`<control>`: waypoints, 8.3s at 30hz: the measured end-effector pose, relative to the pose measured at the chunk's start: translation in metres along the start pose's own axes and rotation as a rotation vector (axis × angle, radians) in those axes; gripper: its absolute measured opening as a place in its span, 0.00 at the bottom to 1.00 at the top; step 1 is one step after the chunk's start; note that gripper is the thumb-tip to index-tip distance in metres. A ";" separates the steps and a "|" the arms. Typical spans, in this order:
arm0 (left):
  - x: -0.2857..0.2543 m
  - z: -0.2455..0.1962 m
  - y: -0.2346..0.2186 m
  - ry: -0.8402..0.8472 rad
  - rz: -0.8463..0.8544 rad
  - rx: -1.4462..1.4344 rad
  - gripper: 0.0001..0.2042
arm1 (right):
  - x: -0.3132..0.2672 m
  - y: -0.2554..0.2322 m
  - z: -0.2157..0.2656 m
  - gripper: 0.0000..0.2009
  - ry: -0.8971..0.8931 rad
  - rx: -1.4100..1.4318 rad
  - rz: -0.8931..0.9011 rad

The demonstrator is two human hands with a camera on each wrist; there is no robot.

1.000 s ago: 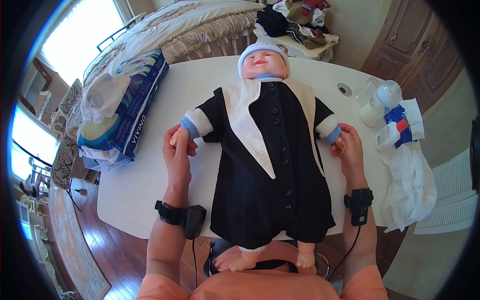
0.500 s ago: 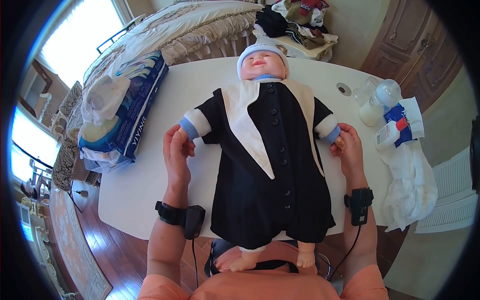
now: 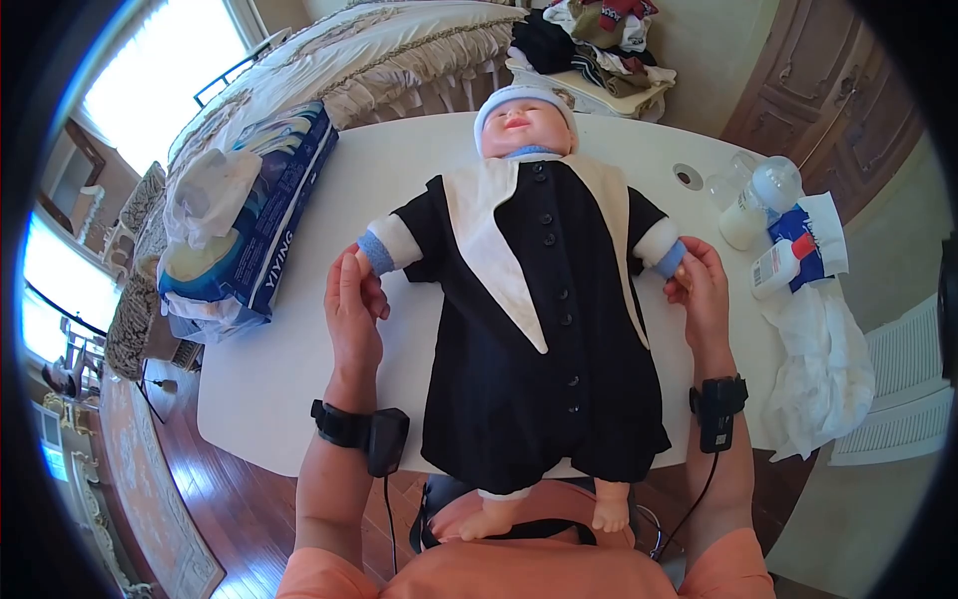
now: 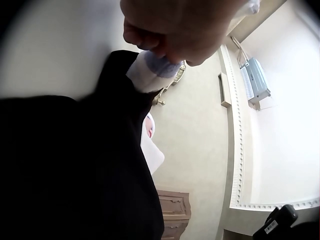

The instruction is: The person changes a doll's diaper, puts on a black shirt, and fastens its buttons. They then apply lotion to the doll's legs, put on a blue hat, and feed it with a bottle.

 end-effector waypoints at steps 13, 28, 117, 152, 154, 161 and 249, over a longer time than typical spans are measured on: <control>0.005 0.018 -0.004 -0.181 0.041 -0.097 0.23 | -0.016 -0.015 0.048 0.12 -0.489 -0.053 -0.179; -0.001 -0.007 0.005 0.193 0.049 0.192 0.17 | -0.014 -0.020 0.051 0.10 -0.490 -0.023 -0.191; 0.006 -0.008 -0.008 0.198 -0.014 0.108 0.17 | -0.013 0.005 0.040 0.13 -0.526 -0.204 -0.001; -0.001 -0.014 0.001 0.280 -0.011 0.213 0.16 | -0.011 0.011 0.026 0.13 -0.441 -0.303 0.132; 0.001 -0.011 0.001 0.211 0.058 0.301 0.17 | -0.008 0.009 0.020 0.13 -0.355 -0.331 0.155; 0.009 0.001 -0.001 0.190 0.038 0.234 0.15 | 0.002 -0.001 0.009 0.14 -0.161 -0.251 0.123; -0.258 0.055 0.009 -0.806 0.996 0.093 0.13 | -0.270 0.025 -0.050 0.10 0.731 0.260 0.597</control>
Point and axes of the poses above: each hand's wrist, its own x-axis towards the middle knuckle, its own y-axis out of the palm, z = x × y, the point moved 8 cm from there along x, towards the middle knuckle, and after that the axes turned 11 degrees about -z, right-handed, at the moved point
